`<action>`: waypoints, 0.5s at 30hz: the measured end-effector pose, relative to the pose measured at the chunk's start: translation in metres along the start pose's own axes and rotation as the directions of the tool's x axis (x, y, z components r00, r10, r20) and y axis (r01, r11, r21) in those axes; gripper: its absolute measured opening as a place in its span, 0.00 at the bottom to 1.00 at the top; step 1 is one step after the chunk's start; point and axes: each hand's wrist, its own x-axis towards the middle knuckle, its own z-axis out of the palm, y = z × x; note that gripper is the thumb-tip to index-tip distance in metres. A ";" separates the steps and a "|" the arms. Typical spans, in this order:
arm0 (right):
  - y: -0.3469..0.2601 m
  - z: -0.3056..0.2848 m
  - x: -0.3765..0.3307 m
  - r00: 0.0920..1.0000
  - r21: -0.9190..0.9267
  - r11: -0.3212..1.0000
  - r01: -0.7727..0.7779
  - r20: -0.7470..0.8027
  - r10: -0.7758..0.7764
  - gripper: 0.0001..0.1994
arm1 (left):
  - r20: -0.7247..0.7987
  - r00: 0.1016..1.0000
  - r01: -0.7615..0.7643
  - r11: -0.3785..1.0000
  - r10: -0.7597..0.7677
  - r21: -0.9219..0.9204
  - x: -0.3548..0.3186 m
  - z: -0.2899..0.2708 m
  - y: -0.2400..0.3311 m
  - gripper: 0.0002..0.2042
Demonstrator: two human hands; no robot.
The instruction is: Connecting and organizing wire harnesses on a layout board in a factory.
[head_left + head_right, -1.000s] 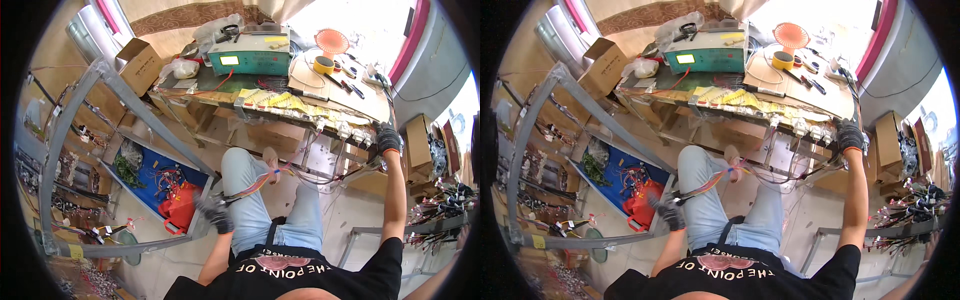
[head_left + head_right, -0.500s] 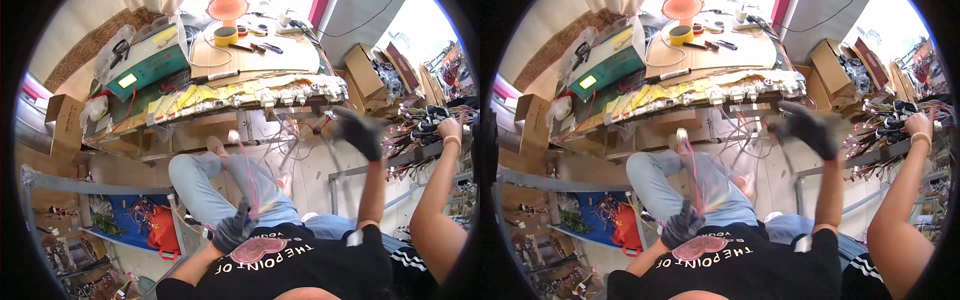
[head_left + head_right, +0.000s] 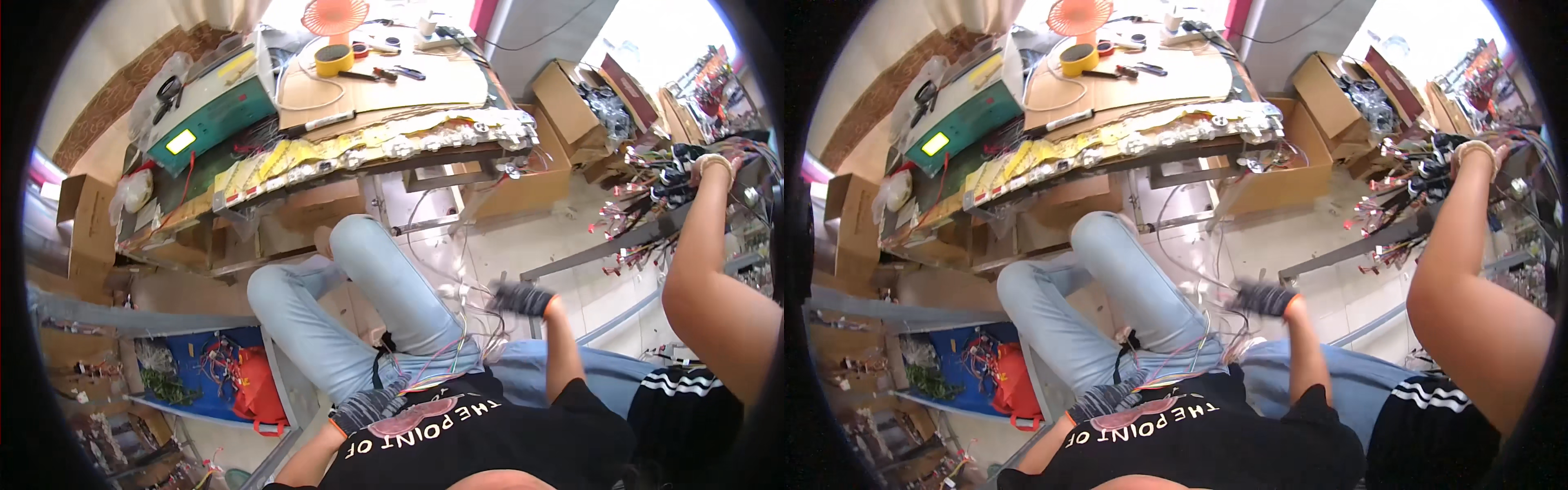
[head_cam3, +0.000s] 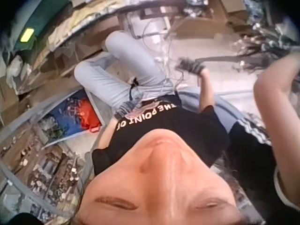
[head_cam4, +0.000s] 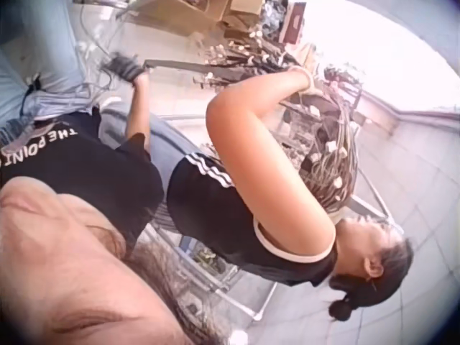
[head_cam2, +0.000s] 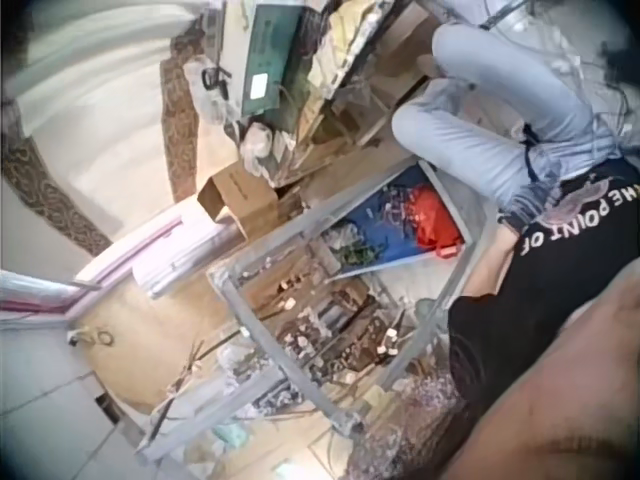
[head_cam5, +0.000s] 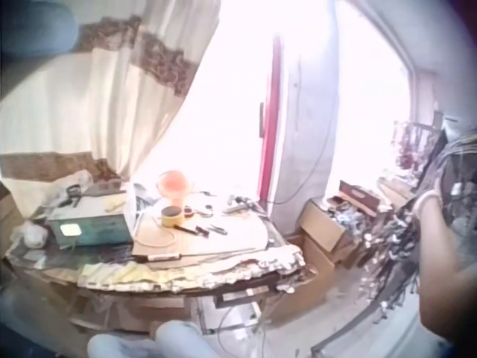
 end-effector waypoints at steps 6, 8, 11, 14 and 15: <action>0.183 -0.130 0.132 0.749 0.060 0.800 -0.597 -0.315 0.582 0.12 | -0.257 0.964 -0.039 0.995 0.063 0.097 0.016 -0.023 -0.024 0.24; 0.212 -0.111 0.165 0.904 -0.470 0.783 -0.407 -0.086 0.418 0.10 | -0.393 0.905 0.219 0.971 -0.166 0.093 0.009 -0.029 -0.026 0.25; 0.115 -0.060 0.194 0.812 -0.018 0.978 -0.208 -0.560 0.162 0.09 | -0.660 0.721 0.386 0.913 -0.211 0.130 -0.083 -0.031 -0.014 0.29; 0.130 -0.013 0.196 0.932 0.019 0.977 -0.213 -0.296 0.209 0.12 | -0.905 0.384 0.552 0.831 -0.182 0.067 -0.159 -0.050 0.038 0.28; 0.117 -0.006 0.235 0.939 0.030 0.990 -0.141 -0.313 0.143 0.12 | -0.925 0.375 0.442 0.890 -0.066 0.115 -0.154 -0.092 0.037 0.27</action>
